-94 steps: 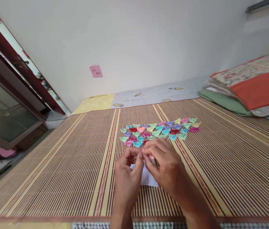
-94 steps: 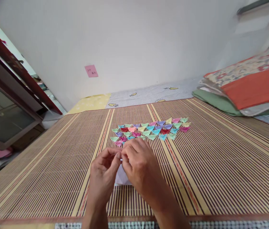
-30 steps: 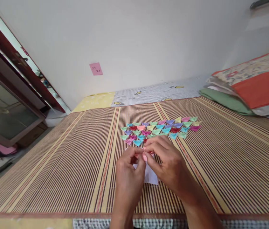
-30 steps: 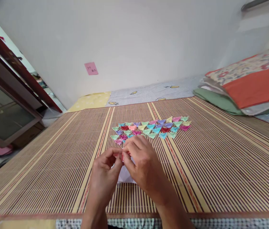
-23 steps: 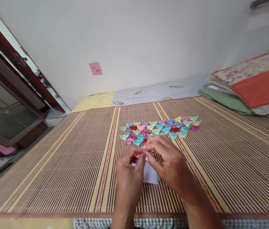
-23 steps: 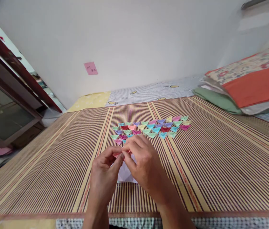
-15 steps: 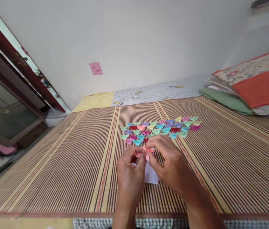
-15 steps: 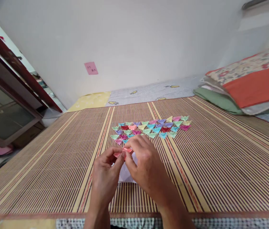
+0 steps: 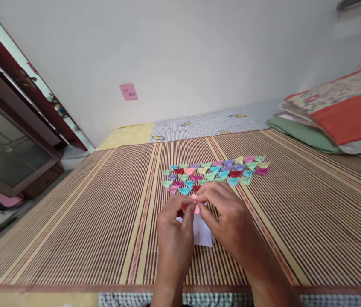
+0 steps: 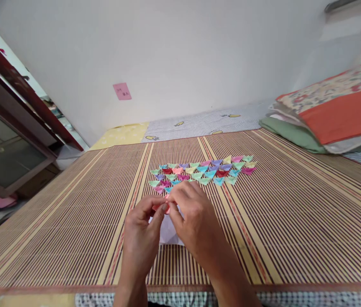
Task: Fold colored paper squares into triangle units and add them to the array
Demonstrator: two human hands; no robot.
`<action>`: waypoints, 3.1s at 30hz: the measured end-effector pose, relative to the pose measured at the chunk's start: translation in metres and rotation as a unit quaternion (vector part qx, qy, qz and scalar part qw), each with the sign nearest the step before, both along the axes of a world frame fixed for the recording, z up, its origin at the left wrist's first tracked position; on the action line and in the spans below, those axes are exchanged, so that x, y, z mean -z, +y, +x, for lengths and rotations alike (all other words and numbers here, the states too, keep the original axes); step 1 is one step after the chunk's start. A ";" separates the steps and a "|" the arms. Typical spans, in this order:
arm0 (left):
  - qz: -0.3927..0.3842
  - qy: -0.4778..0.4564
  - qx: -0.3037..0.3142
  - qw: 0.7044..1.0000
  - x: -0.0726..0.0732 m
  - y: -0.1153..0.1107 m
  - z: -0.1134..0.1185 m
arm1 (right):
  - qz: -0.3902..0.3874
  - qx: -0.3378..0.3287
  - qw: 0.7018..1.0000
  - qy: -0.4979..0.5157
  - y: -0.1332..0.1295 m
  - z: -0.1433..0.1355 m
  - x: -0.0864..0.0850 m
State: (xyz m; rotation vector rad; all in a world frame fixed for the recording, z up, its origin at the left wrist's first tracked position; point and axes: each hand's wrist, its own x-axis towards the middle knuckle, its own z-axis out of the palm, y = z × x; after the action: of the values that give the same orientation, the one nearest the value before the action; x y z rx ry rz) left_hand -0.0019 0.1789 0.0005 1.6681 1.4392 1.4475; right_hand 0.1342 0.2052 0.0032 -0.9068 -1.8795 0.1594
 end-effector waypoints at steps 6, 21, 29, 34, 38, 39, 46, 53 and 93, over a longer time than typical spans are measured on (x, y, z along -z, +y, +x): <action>0.014 0.008 0.005 1.000 0.000 0.000 -0.001 | 0.011 0.003 1.000 0.009 0.000 0.000 0.001; 0.148 0.097 -0.028 0.984 0.005 0.004 0.005 | -0.129 0.103 0.986 0.030 -0.005 -0.003 0.001; 0.160 0.128 0.025 0.979 0.007 0.004 0.007 | -0.100 0.161 0.981 0.032 0.001 0.003 0.007; 0.152 0.124 0.024 0.980 0.009 0.005 0.006 | -0.079 0.156 0.985 0.005 0.003 0.004 0.010; 0.127 0.093 -0.008 0.988 0.010 0.006 0.006 | -0.065 0.142 0.987 -0.038 0.003 0.002 0.013; 0.120 0.087 -0.016 0.989 0.010 0.006 0.006 | -0.060 0.144 0.987 -0.046 0.003 0.001 0.014; 0.079 0.052 -0.038 0.995 0.013 0.009 0.008 | -0.077 0.135 0.984 -0.083 0.004 0.000 0.014; 0.090 0.072 -0.017 0.993 0.011 0.010 0.005 | -0.084 0.080 0.993 -0.012 0.000 0.005 0.002; -0.054 0.033 -0.065 0.996 0.007 -0.002 0.000 | -0.050 -0.003 0.991 -0.121 -0.007 -0.006 -0.002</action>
State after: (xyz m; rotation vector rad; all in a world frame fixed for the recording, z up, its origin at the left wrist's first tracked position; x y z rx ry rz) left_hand -0.0018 0.1769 -0.0063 1.5959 1.6589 1.3677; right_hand 0.1279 0.1977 0.0049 -1.0267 -2.1149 0.1540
